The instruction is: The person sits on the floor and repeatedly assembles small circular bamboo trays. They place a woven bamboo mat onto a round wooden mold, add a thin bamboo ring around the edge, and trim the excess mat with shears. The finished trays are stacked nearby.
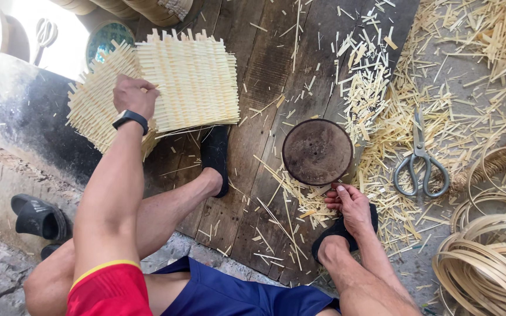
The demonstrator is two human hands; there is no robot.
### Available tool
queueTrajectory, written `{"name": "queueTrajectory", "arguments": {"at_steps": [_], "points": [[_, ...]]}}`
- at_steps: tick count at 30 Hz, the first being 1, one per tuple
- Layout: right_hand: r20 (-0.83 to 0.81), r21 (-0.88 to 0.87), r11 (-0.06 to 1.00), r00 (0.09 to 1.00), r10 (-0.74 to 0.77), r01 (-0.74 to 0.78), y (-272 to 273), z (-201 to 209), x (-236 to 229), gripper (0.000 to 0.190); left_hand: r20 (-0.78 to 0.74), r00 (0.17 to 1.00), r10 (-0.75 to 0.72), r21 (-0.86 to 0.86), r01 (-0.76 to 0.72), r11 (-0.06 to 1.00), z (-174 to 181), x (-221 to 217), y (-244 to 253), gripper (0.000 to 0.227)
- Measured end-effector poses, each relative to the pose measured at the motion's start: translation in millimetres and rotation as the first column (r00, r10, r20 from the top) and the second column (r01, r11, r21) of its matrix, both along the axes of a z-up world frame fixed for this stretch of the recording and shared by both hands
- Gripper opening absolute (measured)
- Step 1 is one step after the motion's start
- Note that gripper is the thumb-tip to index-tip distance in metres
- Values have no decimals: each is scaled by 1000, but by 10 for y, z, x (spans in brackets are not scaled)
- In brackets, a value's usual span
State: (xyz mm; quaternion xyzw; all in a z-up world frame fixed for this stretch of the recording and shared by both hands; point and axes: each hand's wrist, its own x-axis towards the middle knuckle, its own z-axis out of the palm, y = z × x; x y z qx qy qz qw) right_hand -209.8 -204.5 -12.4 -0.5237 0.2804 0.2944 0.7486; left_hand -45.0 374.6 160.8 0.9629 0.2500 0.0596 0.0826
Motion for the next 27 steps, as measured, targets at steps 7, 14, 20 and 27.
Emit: {"name": "queueTrajectory", "arguments": {"at_steps": [7,14,20,27], "points": [[22,1,1000,999,-30,30,15,2,8,29,357,934,28,-577,196,793,640,242,-487,12],[280,-41,967,932,-232,253,-219,448,328,35,212,973,-89,-928,229,294,96,94,-1560,8],[196,-10,995,976,-94,98,-273,498,706,35,-74,965,-252,-953,6,303,-1102,-445,-2527,12],[174,-140,981,978,-111,136,-152,125,657,25,-138,982,-128,-917,-78,391,-1688,-577,-2616,65]]}}
